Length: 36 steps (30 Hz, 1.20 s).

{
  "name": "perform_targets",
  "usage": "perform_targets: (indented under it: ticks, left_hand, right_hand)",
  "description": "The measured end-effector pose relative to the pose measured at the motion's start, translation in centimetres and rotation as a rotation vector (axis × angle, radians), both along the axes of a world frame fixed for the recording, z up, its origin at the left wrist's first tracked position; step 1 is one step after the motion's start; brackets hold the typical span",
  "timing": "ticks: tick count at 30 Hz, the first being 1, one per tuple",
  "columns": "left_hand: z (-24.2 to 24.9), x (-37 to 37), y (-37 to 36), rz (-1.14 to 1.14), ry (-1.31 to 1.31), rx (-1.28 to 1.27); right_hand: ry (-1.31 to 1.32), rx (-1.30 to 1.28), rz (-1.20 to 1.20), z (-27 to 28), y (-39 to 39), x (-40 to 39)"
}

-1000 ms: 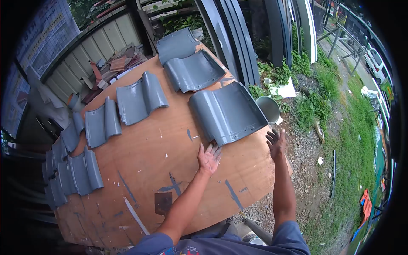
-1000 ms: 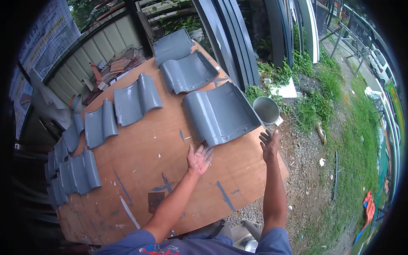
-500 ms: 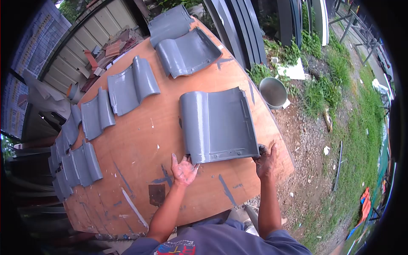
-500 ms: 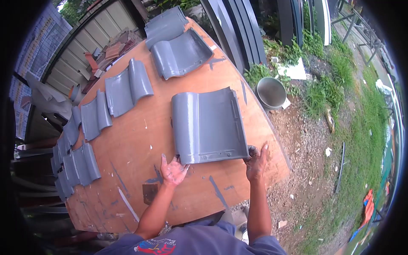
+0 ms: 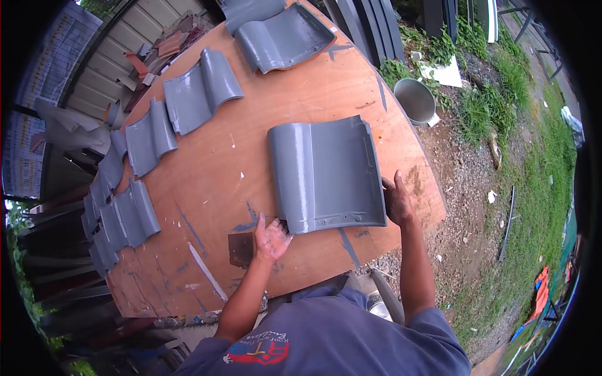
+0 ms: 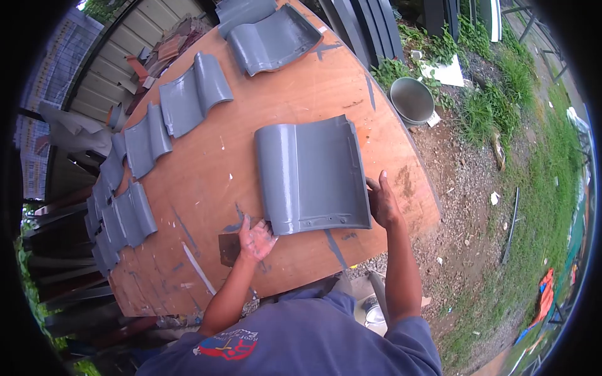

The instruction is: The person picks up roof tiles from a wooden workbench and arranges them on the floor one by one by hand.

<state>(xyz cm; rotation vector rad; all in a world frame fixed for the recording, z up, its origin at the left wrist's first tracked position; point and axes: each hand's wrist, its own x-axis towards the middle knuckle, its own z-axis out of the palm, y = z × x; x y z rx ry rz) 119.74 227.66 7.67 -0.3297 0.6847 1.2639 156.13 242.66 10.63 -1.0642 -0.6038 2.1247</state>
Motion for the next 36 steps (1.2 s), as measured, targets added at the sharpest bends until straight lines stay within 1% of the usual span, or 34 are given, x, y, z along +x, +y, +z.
perform_targets:
  ticks: [1, 2, 3, 5, 7, 9, 11, 13, 14, 15, 18, 19, 21, 22, 24, 25, 26, 27, 28, 30, 32, 34, 35, 36]
  left_hand:
    - [0.6, 0.4, 0.4, 0.058, -0.065, -0.021]
    - [1.4, 0.9, 0.8, 0.060, -0.055, -0.019]
    - [2.2, 1.6, 1.1, 0.108, -0.023, -0.009]
    - [3.7, 2.4, 1.0, 0.161, -0.002, 0.034]
    - [3.4, 2.2, 0.4, 0.142, 0.026, 0.075]
    - [3.0, 1.5, 0.1, 0.113, 0.056, 0.114]
    - [4.1, 0.5, -0.4, 0.058, 0.165, 0.161]
    - [5.3, -0.9, -1.2, 0.017, 0.219, 0.157]
    - [5.9, -1.6, -1.7, -0.018, 0.264, 0.159]
    - [6.5, -2.1, -2.3, -0.027, 0.272, 0.175]
    - [9.2, -2.8, -4.5, -0.076, 0.305, 0.201]
    - [8.7, -3.8, -5.5, -0.105, 0.293, 0.205]
    - [7.2, -6.4, -7.9, -0.196, 0.198, 0.303]
    - [6.8, -7.2, -9.2, -0.245, 0.162, 0.294]
    - [6.7, -8.4, -11.3, -0.253, 0.122, 0.267]
    - [6.9, -8.7, -12.5, -0.246, 0.133, 0.223]
    - [6.4, -9.6, -13.6, -0.281, 0.110, 0.227]
    - [6.0, -10.6, -14.8, -0.301, 0.102, 0.211]
    - [5.7, -11.8, -15.9, -0.318, 0.098, 0.198]
    - [5.2, -13.8, -17.6, -0.378, 0.072, 0.234]
    - [5.0, -15.8, -19.5, -0.470, 0.055, 0.276]
    - [4.2, -17.6, -20.4, -0.520, 0.008, 0.312]
    - [4.0, -18.2, -20.4, -0.547, -0.033, 0.346]
    - [4.0, -18.6, -20.4, -0.594, -0.048, 0.353]
  right_hand:
    - [0.061, -0.009, 0.014, -0.1, 0.3, -0.1]
    - [0.120, -0.018, 0.025, -0.1, 0.5, -0.4]
    - [0.126, -0.016, 0.026, -0.1, 0.8, -0.7]
    - [0.113, 0.047, 0.033, 0.2, 1.4, -0.9]
    - [0.109, 0.085, 0.026, 0.1, 1.1, -1.1]
    - [0.003, 0.084, -0.088, -1.1, -0.1, -1.8]
    - [0.043, 0.068, -0.135, -1.9, -2.0, -2.2]
    - [0.089, 0.045, -0.184, -2.6, -4.9, -3.3]
    - [0.143, 0.026, -0.249, -2.8, -6.6, -4.0]
    - [0.195, 0.010, -0.317, -2.9, -8.2, -4.7]
    - [0.217, -0.042, -0.428, -2.0, -13.4, -6.6]
    - [0.209, -0.037, -0.458, -2.0, -14.8, -7.1]
    - [0.225, -0.044, -0.454, -2.2, -18.7, -7.4]
    - [0.197, -0.048, -0.508, -2.7, -20.9, -7.4]
    - [0.205, -0.090, -0.436, -3.6, -24.6, -7.6]
    - [0.183, -0.084, -0.480, -3.1, -26.5, -7.7]
    - [0.189, -0.061, -0.440, -2.6, -28.3, -8.1]
    - [0.197, -0.038, -0.392, -2.1, -30.3, -8.9]
    - [0.185, -0.029, -0.418, -2.0, -32.1, -10.2]
    - [0.189, 0.009, -0.553, -1.7, -34.7, -12.8]
    - [0.217, -0.015, -0.621, -3.3, -37.3, -15.0]
    - [0.220, -0.063, -0.470, -4.2, -39.9, -16.1]
    - [0.244, -0.053, -0.556, -2.2, -40.7, -17.8]
    - [0.296, -0.054, -0.596, -1.9, -41.2, -19.0]
